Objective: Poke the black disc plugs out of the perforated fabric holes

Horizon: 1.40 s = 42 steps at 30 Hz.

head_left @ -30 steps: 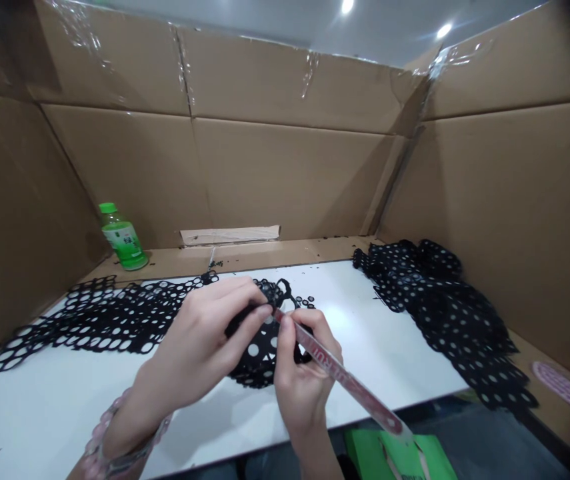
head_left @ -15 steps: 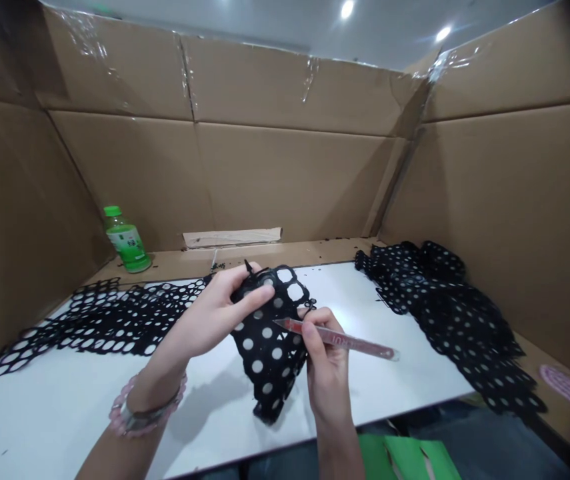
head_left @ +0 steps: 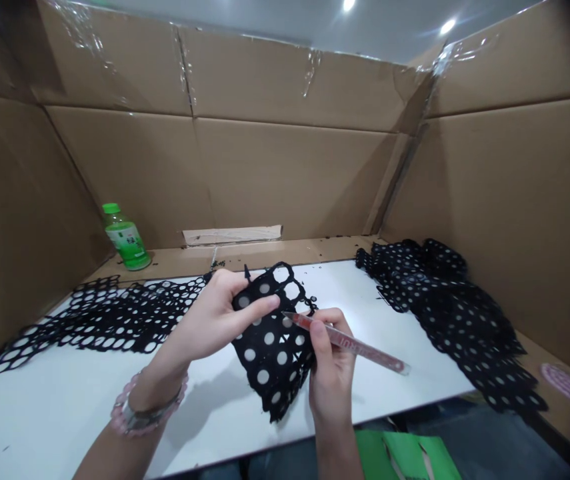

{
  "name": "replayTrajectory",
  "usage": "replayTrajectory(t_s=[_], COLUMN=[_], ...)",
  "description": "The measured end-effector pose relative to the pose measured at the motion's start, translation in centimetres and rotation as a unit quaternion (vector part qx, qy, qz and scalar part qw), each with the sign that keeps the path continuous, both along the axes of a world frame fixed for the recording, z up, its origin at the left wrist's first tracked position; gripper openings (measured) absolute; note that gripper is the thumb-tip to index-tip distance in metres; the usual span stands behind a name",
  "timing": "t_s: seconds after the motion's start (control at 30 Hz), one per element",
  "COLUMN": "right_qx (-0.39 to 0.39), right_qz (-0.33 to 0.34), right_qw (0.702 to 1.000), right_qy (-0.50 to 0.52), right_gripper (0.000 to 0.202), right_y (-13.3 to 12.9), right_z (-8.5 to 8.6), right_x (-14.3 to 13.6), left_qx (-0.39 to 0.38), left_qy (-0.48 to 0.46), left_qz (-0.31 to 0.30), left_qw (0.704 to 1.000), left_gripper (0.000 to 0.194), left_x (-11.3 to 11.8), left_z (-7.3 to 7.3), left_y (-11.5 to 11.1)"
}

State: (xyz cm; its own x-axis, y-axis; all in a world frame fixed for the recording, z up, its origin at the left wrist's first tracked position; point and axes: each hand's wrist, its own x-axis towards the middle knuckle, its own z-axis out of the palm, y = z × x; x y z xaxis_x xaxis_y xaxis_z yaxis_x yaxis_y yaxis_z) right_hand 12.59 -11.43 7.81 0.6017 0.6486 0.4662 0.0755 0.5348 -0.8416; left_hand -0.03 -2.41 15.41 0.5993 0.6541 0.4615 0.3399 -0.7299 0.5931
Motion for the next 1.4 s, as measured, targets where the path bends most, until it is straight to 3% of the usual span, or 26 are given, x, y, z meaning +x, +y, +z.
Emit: replayTrajectory(t_s=[0.2,0.4,0.5,0.63,0.73,0.9,1.13,1.3,1.4], right_qx=[-0.019,0.006,0.004,0.029,0.037,0.027,0.029,0.032,0.023], right_qz=[-0.071,-0.133,-0.105,0.023,0.068,0.053,0.038,0.033,-0.002], right_qw=[0.994,0.967,0.976,0.999,0.997,0.998,0.999,0.999,0.999], right_qy=[-0.08,-0.219,-0.193,-0.033,0.001,-0.004,0.009,-0.009,-0.034], right_gripper=[0.016,0.015,0.014,0.015,0.018,0.016,0.017,0.015,0.016], right_y=[-0.5,-0.7,-0.6,-0.5,-0.4,-0.2,-0.4,-0.5,-0.3], right_z=[1.0,2.2,2.2,1.3,0.5,0.0,0.0,0.0,0.2], right_x=[-0.5,-1.2,-1.0,0.1,0.7,0.7,1.0,0.9,0.8], left_qx=[0.064,0.139,0.113,0.022,-0.039,-0.066,-0.143,-0.112,-0.082], left_qy=[0.01,0.032,0.019,-0.042,-0.083,-0.076,-0.036,-0.032,-0.044], left_qz=[-0.018,-0.039,-0.048,-0.005,0.015,0.008,-0.099,0.012,0.012], left_qw=[0.998,0.989,0.992,0.999,0.996,0.995,0.984,0.993,0.996], left_gripper=[0.043,0.027,0.029,0.03,0.028,0.023,0.033,0.031,0.03], left_x=[-0.1,-0.3,-0.5,-0.8,-0.6,-0.2,-0.5,-0.4,-0.2], left_z=[0.4,1.2,1.3,1.2,1.0,0.6,0.4,-0.5,-0.6], left_y=[-1.0,-2.9,-3.2,-2.4,-1.3,-0.2,-0.1,0.0,0.1])
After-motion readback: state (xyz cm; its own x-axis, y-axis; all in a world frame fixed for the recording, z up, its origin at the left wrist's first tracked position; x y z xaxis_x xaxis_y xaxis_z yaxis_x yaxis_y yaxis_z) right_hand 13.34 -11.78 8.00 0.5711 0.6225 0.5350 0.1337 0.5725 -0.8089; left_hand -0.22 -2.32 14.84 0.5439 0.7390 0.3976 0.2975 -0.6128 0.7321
